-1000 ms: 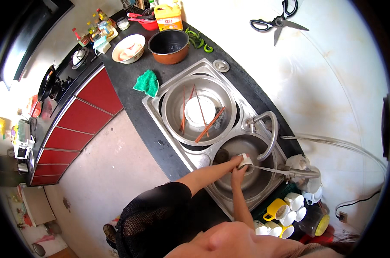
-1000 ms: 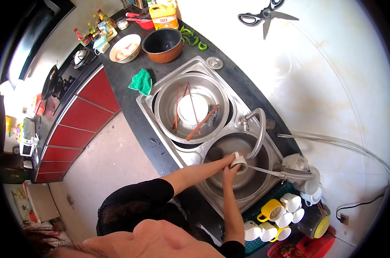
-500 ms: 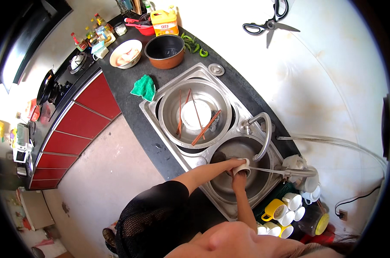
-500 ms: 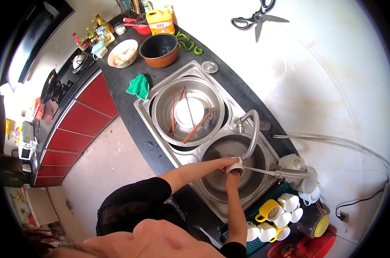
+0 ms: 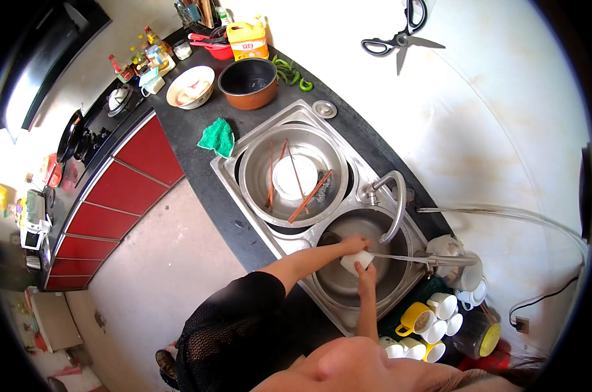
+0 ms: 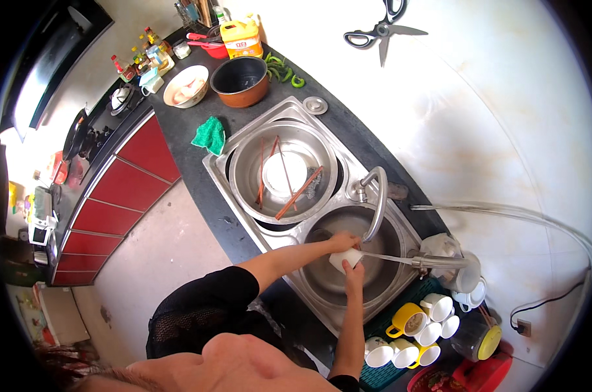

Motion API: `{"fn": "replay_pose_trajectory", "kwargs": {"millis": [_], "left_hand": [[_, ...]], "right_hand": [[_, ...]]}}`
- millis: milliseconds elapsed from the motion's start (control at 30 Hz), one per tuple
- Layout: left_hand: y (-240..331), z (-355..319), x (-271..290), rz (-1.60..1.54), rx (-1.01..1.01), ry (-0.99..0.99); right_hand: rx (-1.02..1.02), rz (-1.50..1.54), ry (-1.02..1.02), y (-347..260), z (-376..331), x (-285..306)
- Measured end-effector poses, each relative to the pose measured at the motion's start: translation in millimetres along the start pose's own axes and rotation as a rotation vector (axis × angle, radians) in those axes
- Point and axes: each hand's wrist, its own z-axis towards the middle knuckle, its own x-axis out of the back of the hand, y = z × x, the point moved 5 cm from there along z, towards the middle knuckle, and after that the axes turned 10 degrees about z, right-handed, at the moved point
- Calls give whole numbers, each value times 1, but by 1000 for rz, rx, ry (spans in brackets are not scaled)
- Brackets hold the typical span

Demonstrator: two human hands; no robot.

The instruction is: The person rinses a mug in a sink, places it on a drying rack, and then puts tea leaves into several mugs using a spoon.

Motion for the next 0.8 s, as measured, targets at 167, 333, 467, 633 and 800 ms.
{"fn": "replay_pose_trajectory", "kwargs": {"millis": [167, 333, 467, 633, 800], "left_hand": [[22, -39, -27, -952, 593, -161], [27, -56, -28, -1300, 360, -161], [-6, -35, -26, -1139, 408, -53], [3, -37, -14, -990, 535, -253], [20, -13, -31, -946, 488, -93]], "right_hand": [[274, -755, 175, -25, -7, 5], [50, 221, 370, -15, 13, -7], [295, -137, 357, -15, 5, -34], [542, -1470, -208, -16, -1, -5], [42, 206, 457, -11, 32, 0]]}}
